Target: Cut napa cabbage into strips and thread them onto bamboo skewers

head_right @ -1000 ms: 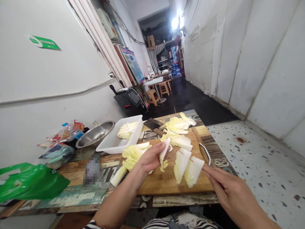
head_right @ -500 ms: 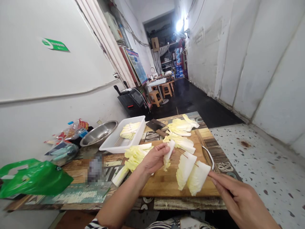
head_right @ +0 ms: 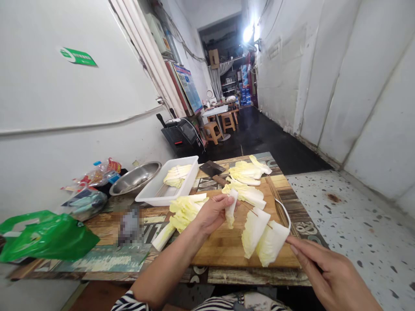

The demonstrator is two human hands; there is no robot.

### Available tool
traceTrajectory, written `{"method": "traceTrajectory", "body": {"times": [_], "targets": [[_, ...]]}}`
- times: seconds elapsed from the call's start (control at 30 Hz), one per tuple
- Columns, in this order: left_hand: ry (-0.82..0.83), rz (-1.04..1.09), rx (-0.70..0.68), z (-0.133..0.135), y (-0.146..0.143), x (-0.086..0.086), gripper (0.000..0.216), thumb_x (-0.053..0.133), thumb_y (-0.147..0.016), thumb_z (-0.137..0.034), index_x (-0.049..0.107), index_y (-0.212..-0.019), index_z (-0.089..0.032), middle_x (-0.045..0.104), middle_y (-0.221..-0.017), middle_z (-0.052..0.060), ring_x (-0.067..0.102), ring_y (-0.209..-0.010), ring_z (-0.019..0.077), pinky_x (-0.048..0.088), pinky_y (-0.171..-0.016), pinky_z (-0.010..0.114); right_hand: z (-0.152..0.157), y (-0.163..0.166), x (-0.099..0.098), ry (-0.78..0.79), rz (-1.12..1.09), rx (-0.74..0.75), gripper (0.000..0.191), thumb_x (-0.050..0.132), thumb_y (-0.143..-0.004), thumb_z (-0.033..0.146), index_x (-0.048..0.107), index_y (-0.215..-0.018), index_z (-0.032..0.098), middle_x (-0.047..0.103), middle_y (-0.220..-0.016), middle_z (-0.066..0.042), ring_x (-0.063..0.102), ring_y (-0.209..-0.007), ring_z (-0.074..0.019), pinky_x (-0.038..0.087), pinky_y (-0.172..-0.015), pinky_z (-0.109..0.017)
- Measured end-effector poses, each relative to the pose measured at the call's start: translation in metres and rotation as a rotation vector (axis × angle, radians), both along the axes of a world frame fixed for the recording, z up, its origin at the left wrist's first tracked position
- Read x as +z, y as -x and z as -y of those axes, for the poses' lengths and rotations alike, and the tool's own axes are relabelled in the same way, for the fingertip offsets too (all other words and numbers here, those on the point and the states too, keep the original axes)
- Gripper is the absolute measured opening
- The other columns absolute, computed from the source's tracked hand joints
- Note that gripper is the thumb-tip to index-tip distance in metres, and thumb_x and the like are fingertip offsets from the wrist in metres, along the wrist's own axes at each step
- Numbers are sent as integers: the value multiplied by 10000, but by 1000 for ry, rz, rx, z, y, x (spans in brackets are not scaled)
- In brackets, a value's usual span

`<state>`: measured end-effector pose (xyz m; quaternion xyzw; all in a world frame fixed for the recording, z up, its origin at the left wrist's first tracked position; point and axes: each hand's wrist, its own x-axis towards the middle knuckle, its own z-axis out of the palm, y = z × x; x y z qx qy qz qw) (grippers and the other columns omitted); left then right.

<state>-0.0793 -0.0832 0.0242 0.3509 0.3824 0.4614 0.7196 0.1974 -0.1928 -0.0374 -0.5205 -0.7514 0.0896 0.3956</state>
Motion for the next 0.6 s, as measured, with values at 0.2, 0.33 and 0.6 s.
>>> {"method": "traceTrajectory", "body": {"times": [0.2, 0.33, 0.6], "targets": [[13, 1, -14, 1, -1, -1, 474, 988, -416, -436, 748, -654, -104, 701, -680, 50, 579, -621, 101, 402, -634, 235, -1, 5, 8, -21, -3, -3, 304, 548, -930, 362, 777, -1104, 264, 796, -1033, -38, 768, -864, -210, 617, -782, -232], [11, 3, -32, 1, -1, -2, 473, 984, -433, -445, 735, -647, -104, 709, -694, 55, 579, -618, 96, 409, -644, 238, -2, 9, 18, -43, -9, 3, 285, 566, -917, 358, 795, -1045, 248, 804, -965, -42, 772, -796, -198, 614, -744, -207], [13, 8, -27, 0, -1, -6, 469, 988, -433, -427, 736, -658, -102, 688, -672, 40, 573, -632, 97, 406, -655, 231, 0, 10, 19, -10, -49, 17, 283, 574, -909, 350, 798, -1059, 264, 802, -990, -36, 771, -807, -191, 609, -743, -197]]}}
